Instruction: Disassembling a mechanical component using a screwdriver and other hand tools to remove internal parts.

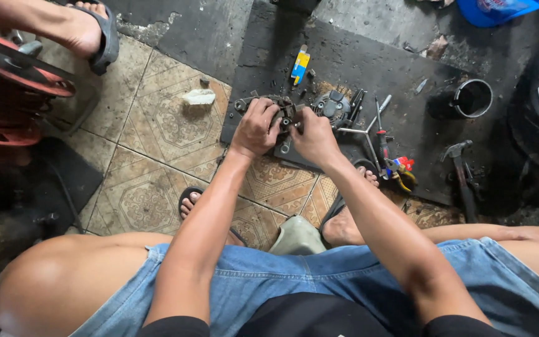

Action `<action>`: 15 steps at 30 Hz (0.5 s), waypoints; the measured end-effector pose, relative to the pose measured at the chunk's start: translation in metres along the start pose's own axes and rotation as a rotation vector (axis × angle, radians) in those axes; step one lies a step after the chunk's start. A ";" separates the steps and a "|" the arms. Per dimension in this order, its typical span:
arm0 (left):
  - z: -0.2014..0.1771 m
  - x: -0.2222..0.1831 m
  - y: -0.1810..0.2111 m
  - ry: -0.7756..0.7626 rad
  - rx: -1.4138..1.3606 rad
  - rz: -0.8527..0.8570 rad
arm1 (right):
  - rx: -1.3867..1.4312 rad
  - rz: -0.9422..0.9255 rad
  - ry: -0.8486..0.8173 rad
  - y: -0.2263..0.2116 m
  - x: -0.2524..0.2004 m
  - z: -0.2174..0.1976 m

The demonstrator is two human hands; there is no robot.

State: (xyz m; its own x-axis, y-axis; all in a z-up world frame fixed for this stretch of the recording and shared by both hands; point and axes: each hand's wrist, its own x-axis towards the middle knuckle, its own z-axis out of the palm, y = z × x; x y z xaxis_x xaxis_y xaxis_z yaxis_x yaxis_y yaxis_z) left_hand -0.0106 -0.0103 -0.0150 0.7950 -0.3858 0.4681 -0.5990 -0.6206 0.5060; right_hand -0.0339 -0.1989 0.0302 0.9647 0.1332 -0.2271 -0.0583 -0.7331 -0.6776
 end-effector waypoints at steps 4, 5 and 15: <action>0.003 -0.001 0.000 0.033 -0.003 0.012 | 0.045 0.017 -0.002 0.009 0.004 0.007; 0.003 -0.001 0.001 0.035 -0.004 0.010 | 0.095 0.030 0.025 0.011 0.004 0.009; -0.003 0.003 0.003 -0.001 -0.001 -0.006 | -0.002 -0.058 0.253 -0.009 -0.012 0.014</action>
State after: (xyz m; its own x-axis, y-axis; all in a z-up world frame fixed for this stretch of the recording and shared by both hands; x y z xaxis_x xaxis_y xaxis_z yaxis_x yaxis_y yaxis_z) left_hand -0.0107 -0.0114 -0.0099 0.7984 -0.3828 0.4648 -0.5947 -0.6222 0.5092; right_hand -0.0483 -0.1850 0.0293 1.0000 0.0044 -0.0058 -0.0007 -0.7304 -0.6831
